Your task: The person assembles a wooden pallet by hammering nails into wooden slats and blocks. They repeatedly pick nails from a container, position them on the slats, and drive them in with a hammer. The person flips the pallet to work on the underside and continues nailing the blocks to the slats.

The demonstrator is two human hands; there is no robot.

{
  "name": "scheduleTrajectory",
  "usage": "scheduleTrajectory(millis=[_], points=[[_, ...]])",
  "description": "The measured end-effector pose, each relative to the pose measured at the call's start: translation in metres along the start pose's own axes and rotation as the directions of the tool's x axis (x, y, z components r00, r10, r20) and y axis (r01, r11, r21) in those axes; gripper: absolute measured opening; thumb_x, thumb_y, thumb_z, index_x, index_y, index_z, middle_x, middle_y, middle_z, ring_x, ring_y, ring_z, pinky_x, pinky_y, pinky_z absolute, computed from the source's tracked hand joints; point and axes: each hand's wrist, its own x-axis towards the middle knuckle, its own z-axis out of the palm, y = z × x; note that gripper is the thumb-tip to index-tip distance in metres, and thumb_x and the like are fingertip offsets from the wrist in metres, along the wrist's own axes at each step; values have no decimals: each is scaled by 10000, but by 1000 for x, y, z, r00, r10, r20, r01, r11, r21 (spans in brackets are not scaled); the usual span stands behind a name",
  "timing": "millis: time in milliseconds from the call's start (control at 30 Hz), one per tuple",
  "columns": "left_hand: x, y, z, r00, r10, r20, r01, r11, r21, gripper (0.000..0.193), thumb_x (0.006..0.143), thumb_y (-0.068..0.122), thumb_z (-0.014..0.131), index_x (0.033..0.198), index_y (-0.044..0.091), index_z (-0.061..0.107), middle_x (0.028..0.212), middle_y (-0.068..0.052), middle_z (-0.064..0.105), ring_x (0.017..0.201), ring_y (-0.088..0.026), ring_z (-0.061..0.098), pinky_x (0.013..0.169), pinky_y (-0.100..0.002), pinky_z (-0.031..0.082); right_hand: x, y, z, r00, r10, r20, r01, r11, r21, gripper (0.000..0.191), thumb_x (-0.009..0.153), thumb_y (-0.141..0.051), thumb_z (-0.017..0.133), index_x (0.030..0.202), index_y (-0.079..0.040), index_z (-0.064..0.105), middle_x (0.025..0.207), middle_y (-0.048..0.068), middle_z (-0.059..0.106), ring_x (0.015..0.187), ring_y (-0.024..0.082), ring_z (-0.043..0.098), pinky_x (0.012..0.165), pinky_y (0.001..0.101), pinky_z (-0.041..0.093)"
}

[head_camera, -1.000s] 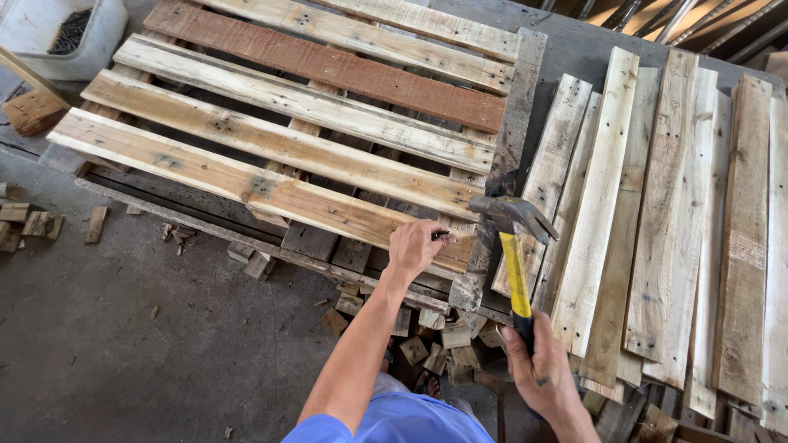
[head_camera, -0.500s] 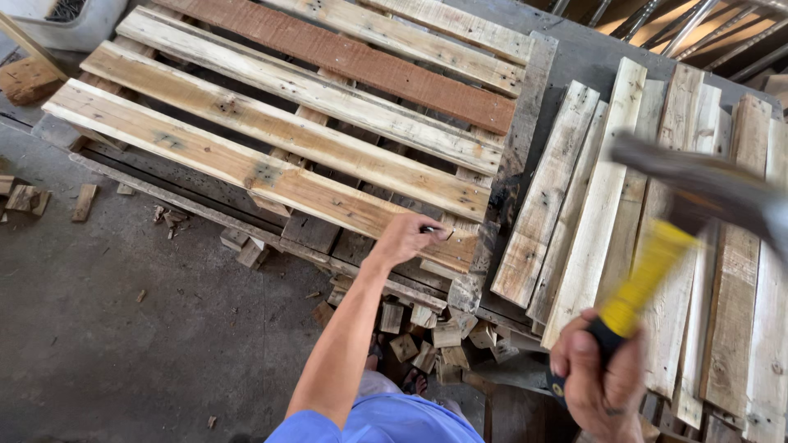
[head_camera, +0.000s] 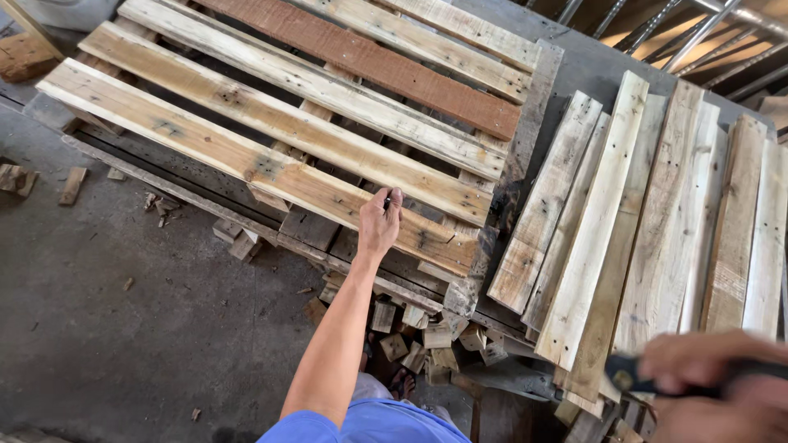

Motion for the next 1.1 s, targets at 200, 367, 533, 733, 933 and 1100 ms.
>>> scheduleTrajectory(millis=[200,367,533,733,933,1100], points=[[2,3,0,999,29,-31,-29,999,-12,409,1091,349,479,1034,5,692,636,-58,611,529,-123,546,487,-324,434,-26,84,47,729,665,163,-164,401,-901,374,967,-446,527,1051,-82,520,578,21,533,441,151,472,390,315,397],[1,7,-2,993,118,13,-119,991,58,379,1092,306,463,1029,-14,655,644,-60,598,503,-117,542,479,-323,429,-12,44,3,776,619,125,-538,751,-382,350,959,-352,557,1149,-58,554,646,29,517,491,153,486,408,323,434],[-5,3,0,999,-38,11,38,999,31,387,1108,316,462,984,6,657,614,-61,591,495,-125,518,464,-330,406,18,-9,0,965,-262,17,261,964,46,300,984,-331,546,1114,-61,561,669,50,520,520,162,488,433,318,432],[0,6,-2,996,83,-25,-82,994,70,398,1117,318,469,968,0,656,619,-83,589,501,-155,527,487,-340,416,-27,85,45,623,770,140,-372,449,-812,252,1014,-306,533,1071,-63,569,696,74,523,555,173,491,464,312,431],[1,6,-1,999,-39,-2,39,997,70,350,1091,305,485,976,21,655,611,-74,628,507,-135,573,475,-326,429,16,12,-41,995,54,78,-53,999,-4,240,994,-273,591,1054,-42,570,643,72,507,507,164,470,436,335,405],[-6,-6,4,999,31,-26,-29,996,86,370,1108,291,481,932,1,631,626,-92,606,500,-133,510,460,-333,379,-6,65,19,968,199,153,-155,953,-260,237,987,-280,632,1059,-65,562,648,24,503,518,135,469,437,309,413]])
